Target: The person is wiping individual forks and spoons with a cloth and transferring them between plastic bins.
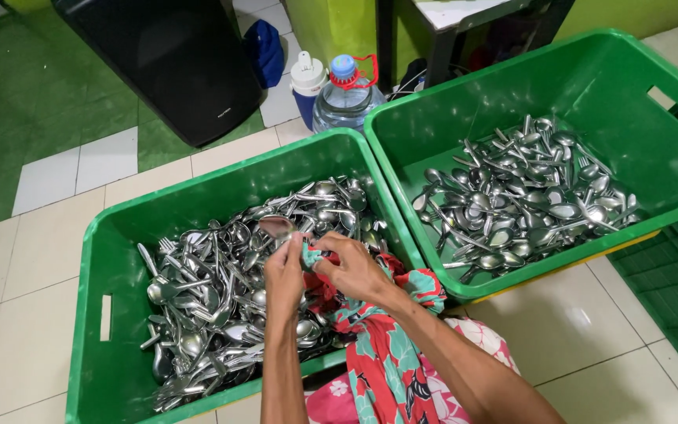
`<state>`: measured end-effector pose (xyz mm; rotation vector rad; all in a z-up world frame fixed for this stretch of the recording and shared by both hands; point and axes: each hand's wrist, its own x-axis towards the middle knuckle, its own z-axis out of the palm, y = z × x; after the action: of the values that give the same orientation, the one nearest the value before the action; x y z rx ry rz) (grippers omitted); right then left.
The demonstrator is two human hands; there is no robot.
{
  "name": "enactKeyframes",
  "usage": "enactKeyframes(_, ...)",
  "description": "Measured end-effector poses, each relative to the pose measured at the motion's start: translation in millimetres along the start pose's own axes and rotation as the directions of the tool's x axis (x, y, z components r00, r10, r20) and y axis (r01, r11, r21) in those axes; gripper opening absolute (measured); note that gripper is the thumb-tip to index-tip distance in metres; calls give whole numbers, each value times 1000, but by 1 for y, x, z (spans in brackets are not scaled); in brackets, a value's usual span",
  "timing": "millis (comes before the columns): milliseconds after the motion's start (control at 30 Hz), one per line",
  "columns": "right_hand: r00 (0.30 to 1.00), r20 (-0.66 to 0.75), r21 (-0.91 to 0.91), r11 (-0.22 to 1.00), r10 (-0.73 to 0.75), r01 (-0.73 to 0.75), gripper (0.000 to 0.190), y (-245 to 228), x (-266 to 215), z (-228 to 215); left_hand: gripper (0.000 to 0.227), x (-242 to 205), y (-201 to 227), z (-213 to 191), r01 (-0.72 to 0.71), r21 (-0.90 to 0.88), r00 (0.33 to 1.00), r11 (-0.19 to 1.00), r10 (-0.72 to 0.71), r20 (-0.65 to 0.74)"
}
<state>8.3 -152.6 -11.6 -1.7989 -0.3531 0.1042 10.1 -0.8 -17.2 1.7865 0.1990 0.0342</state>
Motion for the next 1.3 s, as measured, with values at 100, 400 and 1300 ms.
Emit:
enactKeyframes(100,1000,-27,54,999,-4,5,18,13,2,6,31,6,2,10,170,-306,984,937,-180,-6)
enactKeyframes(400,999,40,69,997,-27,24,15,-19,-13,-5,28,27,-6,-11,61,-409,963,911,-161,-215)
enactKeyframes(1300,791,-220,-653,689,-570,315,13,57,53,16,28,-6,-13,22,-51,369,999,928,42,32)
